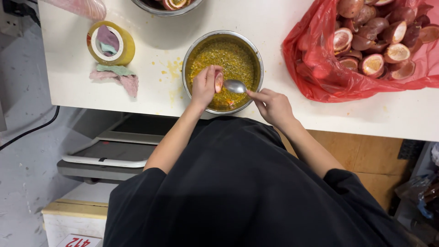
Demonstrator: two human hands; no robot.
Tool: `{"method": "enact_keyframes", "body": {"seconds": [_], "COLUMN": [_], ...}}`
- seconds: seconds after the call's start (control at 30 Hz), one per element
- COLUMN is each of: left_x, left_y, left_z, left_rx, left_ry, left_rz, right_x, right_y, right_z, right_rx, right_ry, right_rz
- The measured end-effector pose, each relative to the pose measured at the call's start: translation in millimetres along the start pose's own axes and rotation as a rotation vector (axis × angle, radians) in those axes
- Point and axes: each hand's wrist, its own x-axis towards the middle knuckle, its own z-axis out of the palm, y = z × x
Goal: Scooping pulp and seeds from halved passion fruit into a stainless steel bowl.
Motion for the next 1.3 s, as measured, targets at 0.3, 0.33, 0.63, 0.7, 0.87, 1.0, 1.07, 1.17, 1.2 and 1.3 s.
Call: {"method": "enact_keyframes", "body": {"seconds": [0.3, 0.33, 0.63, 0.7, 0.87, 1.0, 1.07, 1.17, 1.2, 1.3], "left_x": [-8.6, -12.4, -32.4, -34.4, -35.9, -38.5, -38.7, -38.2, -38.8, -39.0], "left_y": [11.2, 11.4, -11.1, -14.5, -10.6, -13.7, -15.5, -17.2, -17.4, -16.7], "left_z": [-44.7, -48.4, -66.9, -70.7, -74.7, -78.1, -78.6, -78.6, -79.2, -79.4], "left_rx": [0.268, 0.272, 0.393, 0.457, 0.377, 0.326, 0.320, 0.313, 0.317, 0.356], "left_ry": [0.047, 0.047, 0.091, 0.133, 0.135, 0.159, 0.162, 0.156, 0.156, 0.160], "left_rz": [0.222, 0.216, 0.150, 0.219, 0.132, 0.139, 0.124, 0.117, 0.123, 0.190], "right_x": [-3.3, -0.1, 20.7, 25.6, 34.5, 36.5, 35.1, 32.7, 31.8, 28.1], "right_y": [8.4, 5.3, -17.6, -26.3, -30.0, -26.0, -23.6, -27.4, -30.3, -32.7], "right_z": [34.0, 32.5, 66.9, 77.2, 95.6, 97.2, 99.0, 94.3, 92.1, 93.6], "right_rx": [0.361, 0.366, 0.389, 0.390, 0.429, 0.351, 0.364, 0.381, 0.390, 0.352], "right_ry": [-0.066, -0.069, -0.074, -0.092, -0.060, -0.099, -0.072, -0.022, -0.003, -0.071], "right_rz": [-0.020, -0.019, -0.042, -0.068, -0.080, -0.085, -0.097, -0.101, -0.103, -0.083]}}
